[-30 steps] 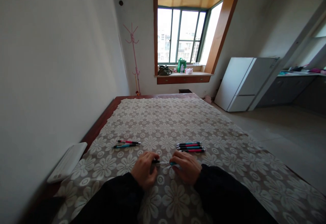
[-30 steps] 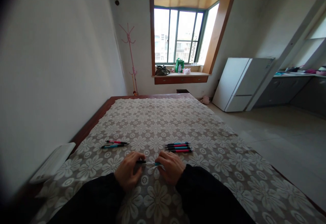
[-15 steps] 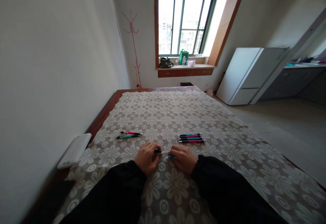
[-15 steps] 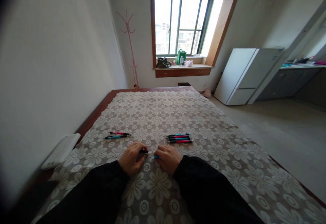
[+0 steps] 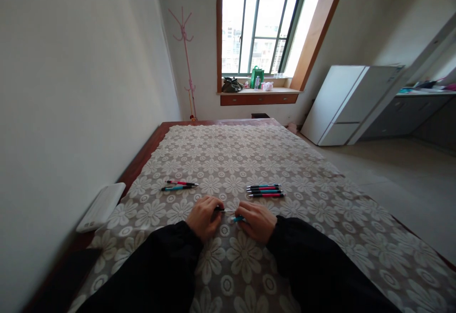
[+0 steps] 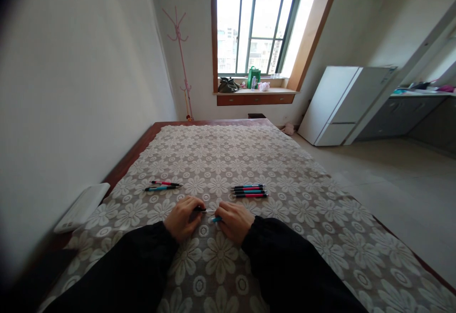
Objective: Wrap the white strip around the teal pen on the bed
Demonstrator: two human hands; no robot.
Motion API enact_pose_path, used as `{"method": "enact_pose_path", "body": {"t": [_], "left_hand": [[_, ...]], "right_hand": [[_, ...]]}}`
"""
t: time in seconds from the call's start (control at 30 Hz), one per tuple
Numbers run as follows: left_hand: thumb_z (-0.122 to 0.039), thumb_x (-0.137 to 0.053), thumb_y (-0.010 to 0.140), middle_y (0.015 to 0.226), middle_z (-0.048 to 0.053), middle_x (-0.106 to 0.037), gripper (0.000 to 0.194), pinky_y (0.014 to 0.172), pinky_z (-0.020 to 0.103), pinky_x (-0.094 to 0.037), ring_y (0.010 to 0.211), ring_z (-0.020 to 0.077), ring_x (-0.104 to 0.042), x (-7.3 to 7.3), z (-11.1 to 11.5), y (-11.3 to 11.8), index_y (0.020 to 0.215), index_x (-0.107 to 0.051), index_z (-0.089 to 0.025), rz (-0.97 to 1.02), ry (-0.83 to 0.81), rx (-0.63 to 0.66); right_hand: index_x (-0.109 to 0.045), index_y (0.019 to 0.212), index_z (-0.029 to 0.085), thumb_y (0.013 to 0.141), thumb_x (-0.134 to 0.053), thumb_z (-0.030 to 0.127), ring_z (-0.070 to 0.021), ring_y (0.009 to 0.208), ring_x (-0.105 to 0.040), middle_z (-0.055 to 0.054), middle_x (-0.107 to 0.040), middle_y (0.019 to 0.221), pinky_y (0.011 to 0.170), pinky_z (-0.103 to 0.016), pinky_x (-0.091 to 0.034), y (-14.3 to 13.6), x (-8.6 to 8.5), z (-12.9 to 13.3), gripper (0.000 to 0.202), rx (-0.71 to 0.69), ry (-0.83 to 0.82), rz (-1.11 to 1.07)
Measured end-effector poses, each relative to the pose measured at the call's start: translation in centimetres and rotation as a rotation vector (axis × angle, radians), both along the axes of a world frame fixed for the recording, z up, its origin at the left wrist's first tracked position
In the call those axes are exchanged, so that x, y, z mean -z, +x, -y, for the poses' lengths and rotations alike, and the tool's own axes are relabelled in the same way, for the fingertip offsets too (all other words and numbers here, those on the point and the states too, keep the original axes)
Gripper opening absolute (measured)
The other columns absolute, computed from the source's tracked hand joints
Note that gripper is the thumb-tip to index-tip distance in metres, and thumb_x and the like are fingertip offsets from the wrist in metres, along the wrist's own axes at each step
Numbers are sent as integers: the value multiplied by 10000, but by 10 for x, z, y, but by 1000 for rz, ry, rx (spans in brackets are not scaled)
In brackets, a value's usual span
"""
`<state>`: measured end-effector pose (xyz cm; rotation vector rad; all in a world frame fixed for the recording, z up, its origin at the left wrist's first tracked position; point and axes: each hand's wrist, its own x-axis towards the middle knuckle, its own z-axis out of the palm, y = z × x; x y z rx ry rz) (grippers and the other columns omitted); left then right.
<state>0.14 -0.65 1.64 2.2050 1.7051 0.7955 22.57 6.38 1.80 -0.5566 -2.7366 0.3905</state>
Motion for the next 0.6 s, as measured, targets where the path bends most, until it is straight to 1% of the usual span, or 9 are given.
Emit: {"method": "enact_pose_path", "body": {"t": [0.1,0.23,0.33,0.5,0.6], "left_hand": [[-141,-569,828,988,25,-707,173,915,377,-479,1007,221,-621,-1,0,0,965,-613,-237,1,1,2],[-153,-566,842,976,23,-705,148,910,372,-481,995,217,-620,-1,0,0,957,-606,-238,12,0,10],[-156,-561,852,984,24,-704,130,918,369,-479,1002,215,-616,-1,0,1,944,-605,-237,13,5,19],[-150,-563,847,997,26,-705,127,940,371,-473,1022,217,-614,0,0,1,924,-608,-242,8,11,37],[-159,-573,847,1008,25,-705,126,944,371,-473,1027,217,-614,1,0,0,931,-610,-245,9,17,37]], "right_hand": [[-620,962,209,812,-581,120,-197,847,-641,-44,-652,924,726,-285,-455,-1,1,0,178,23,-1,40],[-648,977,212,831,-595,142,-196,856,-658,-40,-667,924,727,-282,-456,-1,0,0,171,9,-17,54],[-658,1021,214,839,-600,150,-199,868,-664,-39,-676,938,740,-287,-463,0,-2,1,202,-5,-34,53],[-648,1060,202,811,-618,148,-215,882,-666,-51,-689,961,764,-300,-478,0,-3,0,257,-20,-64,44],[-624,1122,203,802,-611,128,-217,897,-664,-55,-690,977,778,-302,-487,0,-4,0,329,-24,-67,34]]}}
